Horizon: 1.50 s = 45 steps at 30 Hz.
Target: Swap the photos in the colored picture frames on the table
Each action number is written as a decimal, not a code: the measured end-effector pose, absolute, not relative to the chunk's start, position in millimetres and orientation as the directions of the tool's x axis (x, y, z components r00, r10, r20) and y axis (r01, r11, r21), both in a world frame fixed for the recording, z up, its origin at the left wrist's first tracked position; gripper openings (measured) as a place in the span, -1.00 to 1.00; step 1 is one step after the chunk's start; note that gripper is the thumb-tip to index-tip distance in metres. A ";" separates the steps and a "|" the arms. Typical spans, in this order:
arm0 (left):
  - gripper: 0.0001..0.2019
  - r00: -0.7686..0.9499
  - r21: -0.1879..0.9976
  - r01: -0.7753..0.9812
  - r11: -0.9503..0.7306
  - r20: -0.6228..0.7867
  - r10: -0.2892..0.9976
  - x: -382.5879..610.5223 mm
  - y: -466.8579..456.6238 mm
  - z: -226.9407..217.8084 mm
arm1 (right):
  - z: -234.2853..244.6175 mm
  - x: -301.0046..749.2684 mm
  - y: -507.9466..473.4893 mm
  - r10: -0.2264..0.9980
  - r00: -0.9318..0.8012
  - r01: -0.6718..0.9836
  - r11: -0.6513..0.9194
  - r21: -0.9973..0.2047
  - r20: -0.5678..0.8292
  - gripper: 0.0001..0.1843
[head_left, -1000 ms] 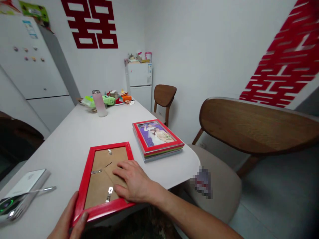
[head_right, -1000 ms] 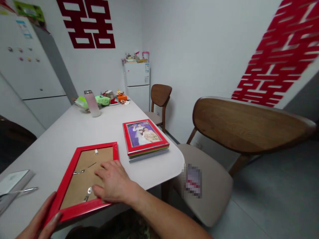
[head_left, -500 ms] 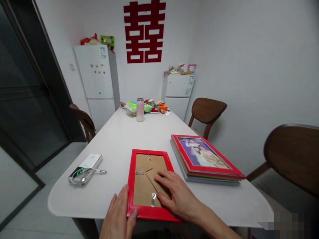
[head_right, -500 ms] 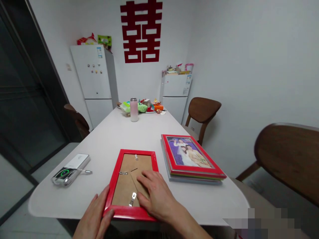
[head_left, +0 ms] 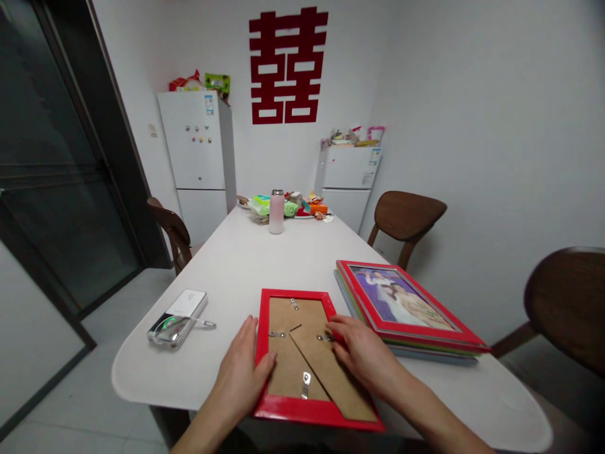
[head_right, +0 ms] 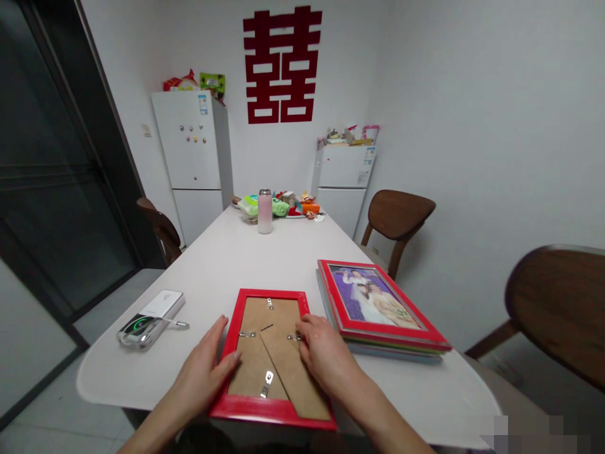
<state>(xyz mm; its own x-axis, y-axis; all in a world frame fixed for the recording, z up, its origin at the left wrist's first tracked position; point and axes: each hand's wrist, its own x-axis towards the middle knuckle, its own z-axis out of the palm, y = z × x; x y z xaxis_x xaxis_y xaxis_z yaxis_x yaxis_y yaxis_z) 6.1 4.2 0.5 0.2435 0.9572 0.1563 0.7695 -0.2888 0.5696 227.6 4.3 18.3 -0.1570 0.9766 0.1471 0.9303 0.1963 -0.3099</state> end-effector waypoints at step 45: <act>-0.48 0.272 0.559 0.752 -0.349 0.218 0.937 12.2 11.8 -14.2 | 12.3 142.8 36.7 0.929 -0.299 0.893 0.353 -0.280 0.220 -0.80</act>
<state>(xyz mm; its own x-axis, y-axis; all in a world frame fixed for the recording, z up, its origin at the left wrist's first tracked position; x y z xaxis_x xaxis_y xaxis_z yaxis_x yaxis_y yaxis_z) 12.2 11.8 -14.2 0.2723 0.9372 0.2180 0.7523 -0.3486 0.5590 142.8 36.7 12.3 -0.2987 0.9287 0.2196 0.8926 0.3533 -0.2800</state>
